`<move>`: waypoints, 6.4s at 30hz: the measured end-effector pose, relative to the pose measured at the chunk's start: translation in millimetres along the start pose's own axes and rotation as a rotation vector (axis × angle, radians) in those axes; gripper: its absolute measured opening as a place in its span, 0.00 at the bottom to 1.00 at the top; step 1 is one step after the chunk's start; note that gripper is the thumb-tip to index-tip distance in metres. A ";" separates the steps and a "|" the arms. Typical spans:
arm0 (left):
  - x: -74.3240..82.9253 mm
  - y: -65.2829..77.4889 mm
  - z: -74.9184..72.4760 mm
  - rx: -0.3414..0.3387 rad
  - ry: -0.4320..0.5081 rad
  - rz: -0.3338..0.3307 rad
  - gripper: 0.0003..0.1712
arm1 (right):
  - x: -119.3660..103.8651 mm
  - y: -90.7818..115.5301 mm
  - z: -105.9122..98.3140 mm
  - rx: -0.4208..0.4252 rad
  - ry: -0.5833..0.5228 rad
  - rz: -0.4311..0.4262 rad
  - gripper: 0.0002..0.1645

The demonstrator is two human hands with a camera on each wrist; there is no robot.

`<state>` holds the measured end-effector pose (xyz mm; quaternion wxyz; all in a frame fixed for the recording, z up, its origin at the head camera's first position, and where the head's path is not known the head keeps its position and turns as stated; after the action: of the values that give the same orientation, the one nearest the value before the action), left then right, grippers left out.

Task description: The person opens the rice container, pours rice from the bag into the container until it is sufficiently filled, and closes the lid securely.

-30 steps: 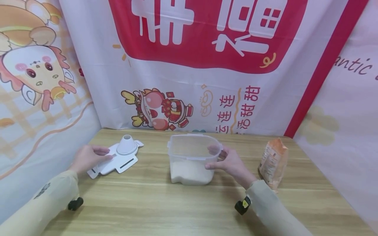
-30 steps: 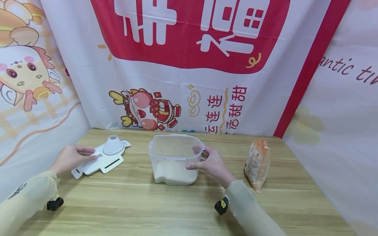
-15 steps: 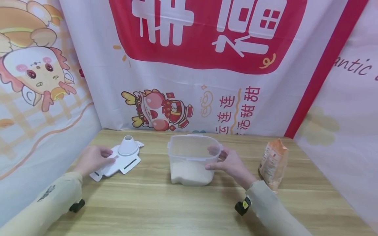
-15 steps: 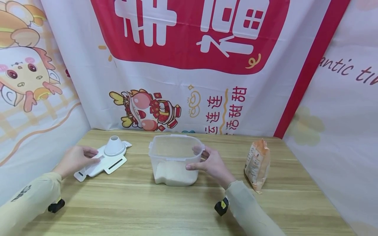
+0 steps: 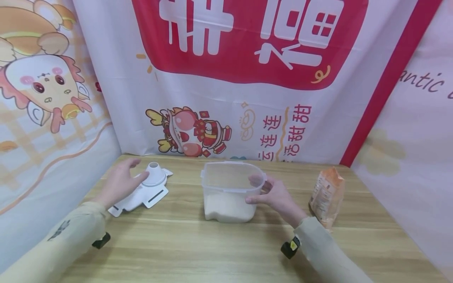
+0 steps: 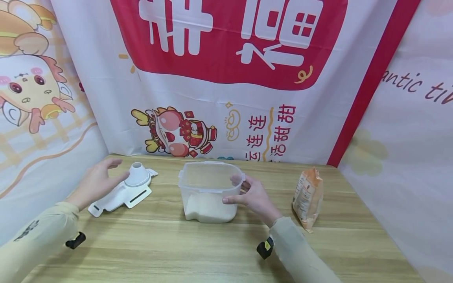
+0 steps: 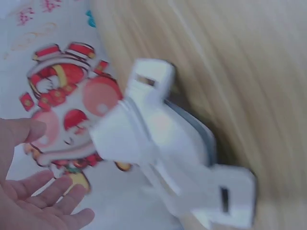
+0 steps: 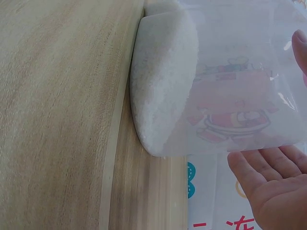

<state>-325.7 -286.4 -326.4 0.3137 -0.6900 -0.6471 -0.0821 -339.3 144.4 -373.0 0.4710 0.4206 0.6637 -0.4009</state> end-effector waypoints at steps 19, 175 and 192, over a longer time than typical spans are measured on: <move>118.5 33.0 80.1 -0.294 0.717 0.014 0.72 | 1.3 2.4 1.5 0.015 -0.029 0.004 0.47; 122.0 38.8 136.6 -0.363 0.814 -0.080 0.52 | 62.6 70.8 -201.1 0.088 0.374 -0.029 0.48; 119.6 38.0 138.5 -0.364 0.835 -0.087 0.52 | 16.8 48.3 -169.3 0.072 0.305 -0.093 0.47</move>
<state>-312.5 -109.8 -386.1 0.4176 -0.6140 -0.4687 -0.4784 -346.2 320.3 -356.1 0.3303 0.4620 0.7316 -0.3772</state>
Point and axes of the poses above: each hand's wrist, its own y-axis away from the middle knuckle, its own z-axis out of the palm, x = y × z, the point moved 8 cm from there along -y, towards the middle knuckle, and after that the axes turned 5 degrees about -z, right-handed, at the moved point
